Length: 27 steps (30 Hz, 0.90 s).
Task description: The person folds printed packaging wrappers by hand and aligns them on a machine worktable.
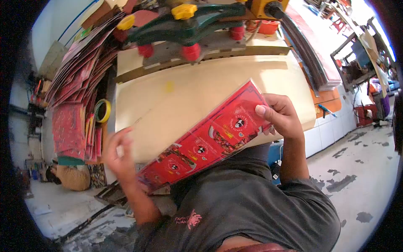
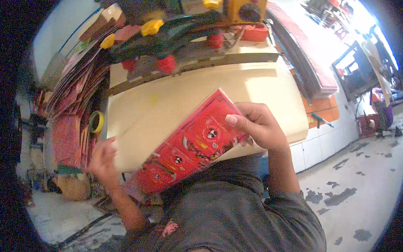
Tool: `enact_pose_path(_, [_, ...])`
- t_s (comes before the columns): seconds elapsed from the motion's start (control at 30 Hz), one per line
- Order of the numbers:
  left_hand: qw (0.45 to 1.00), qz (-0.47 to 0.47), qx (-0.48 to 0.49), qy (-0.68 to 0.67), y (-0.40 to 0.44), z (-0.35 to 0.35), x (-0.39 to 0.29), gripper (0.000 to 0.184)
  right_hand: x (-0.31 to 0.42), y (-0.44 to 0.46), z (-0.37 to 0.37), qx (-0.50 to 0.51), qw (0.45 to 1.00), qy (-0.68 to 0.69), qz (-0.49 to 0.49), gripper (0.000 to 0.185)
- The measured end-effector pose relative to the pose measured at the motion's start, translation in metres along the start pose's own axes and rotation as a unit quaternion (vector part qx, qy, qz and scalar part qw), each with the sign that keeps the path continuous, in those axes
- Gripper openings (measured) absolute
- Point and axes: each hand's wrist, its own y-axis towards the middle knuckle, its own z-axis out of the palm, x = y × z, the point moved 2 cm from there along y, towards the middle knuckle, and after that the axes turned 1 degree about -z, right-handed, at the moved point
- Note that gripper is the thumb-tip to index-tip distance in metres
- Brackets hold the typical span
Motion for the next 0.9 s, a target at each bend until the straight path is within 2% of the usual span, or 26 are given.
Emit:
enact_pose_path(0.03, [0.998,0.025,0.047,-0.029,0.006,0.02,-0.017,0.022,0.0,0.001,0.006,0.033,0.999,-0.008,0.005,0.034])
enact_pose_path(0.07, [0.992,0.035,0.101,-0.063,0.013,0.037,-0.032,0.024,-0.013,0.006,0.011,0.033,0.998,-0.029,-0.047,0.032])
enact_pose_path(0.1, [0.982,0.045,0.155,-0.097,0.019,0.052,-0.047,0.026,-0.011,0.006,0.016,0.04,0.998,-0.027,-0.045,0.032])
enact_pose_path(0.17, [0.961,0.042,0.218,-0.168,0.027,0.077,-0.075,0.03,-0.002,0.005,0.025,0.086,0.993,-0.072,-0.03,0.031])
enact_pose_path(0.2, [0.961,0.038,0.217,-0.168,0.031,0.084,-0.084,0.03,-0.002,0.005,0.027,0.089,0.993,-0.072,-0.027,0.031])
enact_pose_path(0.27, [0.928,-0.012,0.318,-0.193,0.037,0.095,-0.094,0.029,0.0,0.005,0.032,0.091,0.99,-0.075,-0.076,0.03])
enact_pose_path(0.37, [0.894,-0.059,0.37,-0.244,0.042,0.108,-0.088,0.022,0.0,0.003,0.029,0.108,0.987,-0.083,-0.081,0.03])
enact_pose_path(0.6, [0.848,-0.118,0.397,-0.331,0.048,0.114,-0.077,0.018,0.0,0.003,0.025,0.132,0.984,-0.104,-0.056,0.031])
enact_pose_path(0.67, [0.812,-0.148,0.412,-0.386,0.048,0.115,-0.078,0.018,0.003,0.004,0.028,0.137,0.985,-0.09,-0.054,0.031])
enact_pose_path(0.8, [0.794,-0.161,0.425,-0.403,0.05,0.114,-0.08,0.018,0.004,0.007,0.027,0.154,0.981,-0.093,-0.076,0.032])
enact_pose_path(0.9, [0.764,-0.182,0.452,-0.423,0.047,0.112,-0.081,0.019,0.01,0.006,0.026,0.174,0.981,-0.079,-0.045,0.032])
